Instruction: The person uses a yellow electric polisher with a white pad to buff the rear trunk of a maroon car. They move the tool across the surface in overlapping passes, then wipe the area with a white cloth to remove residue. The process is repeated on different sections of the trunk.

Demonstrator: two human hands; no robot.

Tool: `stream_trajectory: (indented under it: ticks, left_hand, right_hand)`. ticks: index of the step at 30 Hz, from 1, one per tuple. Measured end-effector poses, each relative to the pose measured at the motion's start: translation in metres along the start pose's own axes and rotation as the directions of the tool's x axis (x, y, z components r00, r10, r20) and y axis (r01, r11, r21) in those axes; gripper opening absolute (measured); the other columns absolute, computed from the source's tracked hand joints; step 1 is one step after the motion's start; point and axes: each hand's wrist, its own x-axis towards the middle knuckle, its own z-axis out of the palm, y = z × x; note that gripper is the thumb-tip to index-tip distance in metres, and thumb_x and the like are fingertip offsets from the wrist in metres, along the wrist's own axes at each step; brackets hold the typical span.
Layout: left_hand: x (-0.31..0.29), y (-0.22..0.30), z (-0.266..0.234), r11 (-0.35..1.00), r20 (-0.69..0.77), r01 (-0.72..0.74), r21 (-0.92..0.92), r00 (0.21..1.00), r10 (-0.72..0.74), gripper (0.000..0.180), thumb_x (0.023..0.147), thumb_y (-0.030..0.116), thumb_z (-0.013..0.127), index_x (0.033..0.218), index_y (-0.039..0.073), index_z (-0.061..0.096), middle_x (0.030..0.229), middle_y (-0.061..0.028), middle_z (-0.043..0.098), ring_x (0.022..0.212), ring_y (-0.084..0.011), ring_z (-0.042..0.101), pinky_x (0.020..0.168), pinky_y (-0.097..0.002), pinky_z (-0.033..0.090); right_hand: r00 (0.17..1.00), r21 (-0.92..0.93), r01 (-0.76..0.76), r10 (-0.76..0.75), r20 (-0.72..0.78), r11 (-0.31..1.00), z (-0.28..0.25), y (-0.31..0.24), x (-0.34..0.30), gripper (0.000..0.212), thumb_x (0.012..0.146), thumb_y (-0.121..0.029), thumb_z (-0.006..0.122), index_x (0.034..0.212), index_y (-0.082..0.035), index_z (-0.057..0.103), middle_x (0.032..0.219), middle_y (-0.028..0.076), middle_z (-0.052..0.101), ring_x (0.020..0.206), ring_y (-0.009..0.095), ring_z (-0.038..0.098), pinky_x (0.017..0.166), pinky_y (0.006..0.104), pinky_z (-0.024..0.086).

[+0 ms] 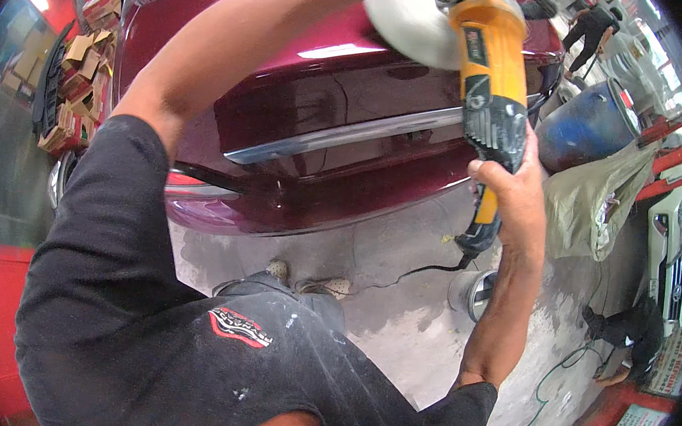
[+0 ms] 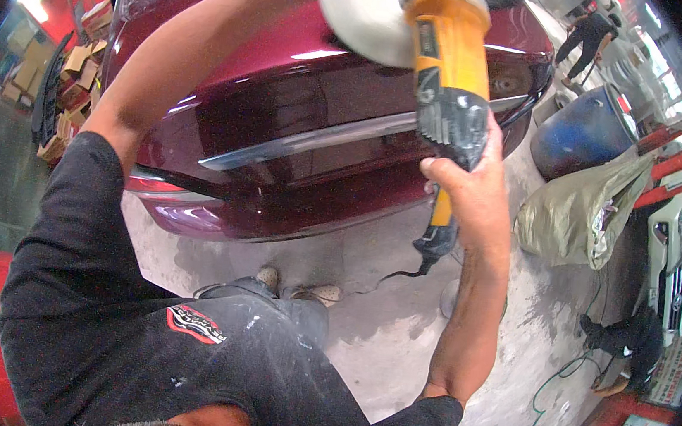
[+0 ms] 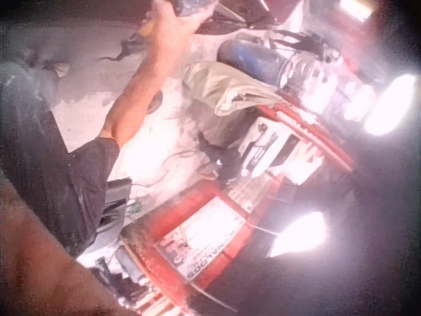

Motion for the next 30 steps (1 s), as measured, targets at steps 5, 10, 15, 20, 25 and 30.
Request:
stream_trajectory:
  ticks: [5, 10, 15, 20, 25, 30]
  left_hand:
    - [-0.095, -0.040, -0.100, 0.997, -0.097, 0.034, 0.066, 0.995, -0.027, 0.017, 0.093, 0.016, 0.070, 0.098, 0.001, 0.076, 0.064, -0.0064, 0.061, 0.062, -0.0114, 0.053, 0.057, -0.0368, 0.047]
    - [-0.213, -0.101, -0.210, 0.929, -0.325, 0.369, 0.018, 0.881, -0.344, 0.036, 0.095, 0.039, 0.076, 0.082, 0.007, 0.068, 0.065, 0.0069, 0.051, 0.056, -0.0032, 0.044, 0.050, -0.0252, 0.033]
    - [-0.284, -0.095, -0.273, 0.863, -0.412, 0.499, -0.076, 0.773, -0.483, 0.039, 0.092, 0.043, 0.079, 0.081, 0.007, 0.068, 0.064, 0.0072, 0.051, 0.053, -0.0029, 0.043, 0.049, -0.0243, 0.031]
    - [-0.305, -0.093, -0.300, 0.832, -0.493, 0.553, -0.054, 0.710, -0.504, 0.037, 0.092, 0.042, 0.079, 0.086, 0.007, 0.069, 0.066, 0.0089, 0.048, 0.053, -0.0010, 0.039, 0.048, -0.0219, 0.026]
    - [-0.284, -0.071, -0.284, 0.825, -0.513, 0.564, -0.015, 0.704, -0.491, 0.033, 0.094, 0.038, 0.077, 0.111, 0.010, 0.078, 0.066, 0.0110, 0.049, 0.054, 0.0003, 0.037, 0.049, -0.0217, 0.024]
    - [-0.231, -0.063, -0.206, 0.884, -0.529, 0.466, 0.039, 0.760, -0.377, 0.033, 0.095, 0.038, 0.077, 0.109, 0.007, 0.076, 0.068, 0.0099, 0.052, 0.057, -0.0015, 0.042, 0.051, -0.0210, 0.029]
  right_hand:
    - [0.983, -0.061, 0.058, -0.046, 0.178, 0.996, 0.077, -0.005, -0.007, 0.103, 0.073, -0.001, 0.073, 0.160, -0.001, 0.019, 0.124, 0.014, 0.060, 0.097, 0.019, 0.064, 0.083, 0.0312, 0.055]
    - [0.906, -0.104, 0.210, -0.154, 0.395, 0.972, 0.174, -0.008, -0.009, 0.105, 0.074, -0.004, 0.070, 0.161, 0.001, 0.012, 0.132, 0.022, 0.059, 0.116, 0.027, 0.063, 0.103, 0.0352, 0.048]
    - [0.835, -0.126, 0.172, -0.076, 0.546, 0.977, 0.244, -0.012, -0.008, 0.106, 0.076, -0.012, 0.067, 0.161, 0.002, 0.004, 0.118, 0.038, 0.065, 0.111, 0.048, 0.067, 0.103, 0.0439, 0.048]
    - [0.759, -0.164, 0.068, 0.056, 0.649, 0.984, 0.269, -0.023, -0.001, 0.104, 0.076, -0.009, 0.068, 0.161, 0.005, 0.008, 0.124, 0.030, 0.062, 0.095, 0.030, 0.070, 0.089, 0.0354, 0.055]
    - [0.732, -0.073, 0.074, -0.004, 0.682, 0.995, 0.233, -0.021, 0.012, 0.106, 0.078, -0.012, 0.068, 0.161, 0.005, 0.005, 0.139, 0.036, 0.053, 0.133, 0.041, 0.055, 0.114, 0.0396, 0.039]
    - [0.777, -0.087, 0.135, -0.052, 0.627, 0.987, 0.154, -0.007, 0.032, 0.107, 0.078, -0.013, 0.067, 0.159, 0.007, 0.001, 0.121, 0.038, 0.060, 0.114, 0.046, 0.064, 0.105, 0.0419, 0.046]
